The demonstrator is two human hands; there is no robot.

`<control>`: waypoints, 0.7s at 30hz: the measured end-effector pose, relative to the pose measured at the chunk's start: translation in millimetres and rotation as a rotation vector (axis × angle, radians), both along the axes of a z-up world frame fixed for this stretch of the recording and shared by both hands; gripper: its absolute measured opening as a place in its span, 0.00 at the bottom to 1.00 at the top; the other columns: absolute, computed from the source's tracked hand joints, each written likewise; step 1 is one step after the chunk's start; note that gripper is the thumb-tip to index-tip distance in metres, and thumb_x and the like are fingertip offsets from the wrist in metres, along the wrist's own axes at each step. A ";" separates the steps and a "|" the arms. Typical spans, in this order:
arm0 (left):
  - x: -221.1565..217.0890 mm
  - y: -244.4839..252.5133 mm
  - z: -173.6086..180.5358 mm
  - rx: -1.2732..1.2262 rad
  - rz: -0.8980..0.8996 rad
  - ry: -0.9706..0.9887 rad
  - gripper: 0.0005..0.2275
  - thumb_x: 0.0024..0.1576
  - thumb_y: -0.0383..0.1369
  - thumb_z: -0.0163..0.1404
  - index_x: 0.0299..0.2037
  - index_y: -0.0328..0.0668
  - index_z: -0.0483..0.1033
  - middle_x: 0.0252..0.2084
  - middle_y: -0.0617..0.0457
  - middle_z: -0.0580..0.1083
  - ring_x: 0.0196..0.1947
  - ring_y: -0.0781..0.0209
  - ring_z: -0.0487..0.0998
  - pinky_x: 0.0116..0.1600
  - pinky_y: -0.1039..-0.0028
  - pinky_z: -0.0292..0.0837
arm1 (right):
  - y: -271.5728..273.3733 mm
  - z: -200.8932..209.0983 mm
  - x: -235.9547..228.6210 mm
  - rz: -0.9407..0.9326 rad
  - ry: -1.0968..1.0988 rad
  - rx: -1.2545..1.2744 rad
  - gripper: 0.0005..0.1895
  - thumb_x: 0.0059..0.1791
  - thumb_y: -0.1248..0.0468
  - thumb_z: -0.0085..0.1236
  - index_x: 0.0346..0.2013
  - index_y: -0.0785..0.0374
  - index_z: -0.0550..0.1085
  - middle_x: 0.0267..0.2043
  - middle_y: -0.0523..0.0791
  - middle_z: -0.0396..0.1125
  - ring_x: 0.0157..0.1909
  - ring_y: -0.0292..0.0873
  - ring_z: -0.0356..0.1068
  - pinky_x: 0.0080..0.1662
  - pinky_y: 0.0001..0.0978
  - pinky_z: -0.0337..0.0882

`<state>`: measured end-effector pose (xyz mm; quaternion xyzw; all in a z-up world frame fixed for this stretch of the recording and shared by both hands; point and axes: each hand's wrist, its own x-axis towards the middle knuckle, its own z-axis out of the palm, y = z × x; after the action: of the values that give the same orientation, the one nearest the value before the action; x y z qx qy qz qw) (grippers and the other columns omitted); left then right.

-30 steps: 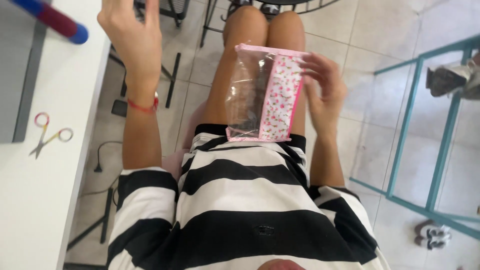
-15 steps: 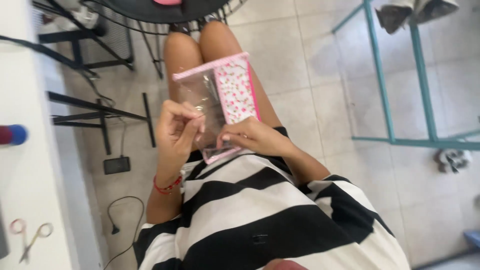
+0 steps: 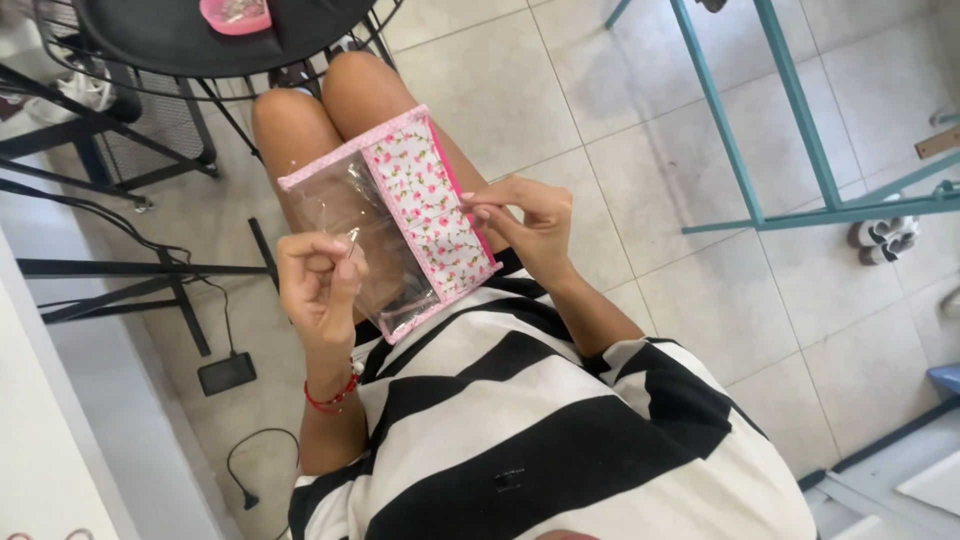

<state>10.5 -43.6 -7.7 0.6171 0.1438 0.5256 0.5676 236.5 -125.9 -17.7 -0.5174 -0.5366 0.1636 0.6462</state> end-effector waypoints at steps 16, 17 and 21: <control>19.2 11.4 -41.4 -0.111 -0.182 -0.010 0.25 0.63 0.51 0.42 0.53 0.32 0.66 0.23 0.51 0.65 0.22 0.67 0.60 0.33 0.78 0.58 | -16.1 -38.5 48.5 0.047 0.545 0.316 0.09 0.55 0.69 0.53 0.42 0.68 0.61 0.31 0.56 0.66 0.33 0.55 0.76 0.40 0.51 0.82; 19.4 10.5 -31.1 -0.078 -0.154 0.050 0.22 0.64 0.48 0.42 0.51 0.31 0.66 0.23 0.51 0.65 0.23 0.67 0.60 0.34 0.78 0.58 | -17.3 -39.8 53.2 0.029 0.549 0.324 0.08 0.56 0.68 0.51 0.43 0.67 0.61 0.31 0.54 0.65 0.30 0.51 0.75 0.38 0.49 0.82; 12.0 20.4 -6.8 0.002 0.002 0.226 0.11 0.65 0.34 0.48 0.48 0.31 0.70 0.24 0.50 0.68 0.25 0.66 0.62 0.34 0.78 0.59 | -23.1 -33.0 70.4 -0.094 0.499 0.331 0.07 0.59 0.66 0.48 0.46 0.66 0.62 0.29 0.49 0.59 0.20 0.43 0.68 0.28 0.42 0.79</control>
<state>22.5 -23.2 -14.5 0.6728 0.2071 0.4533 0.5468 306.9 -149.0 -50.7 -0.3731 -0.3562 0.1662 0.8404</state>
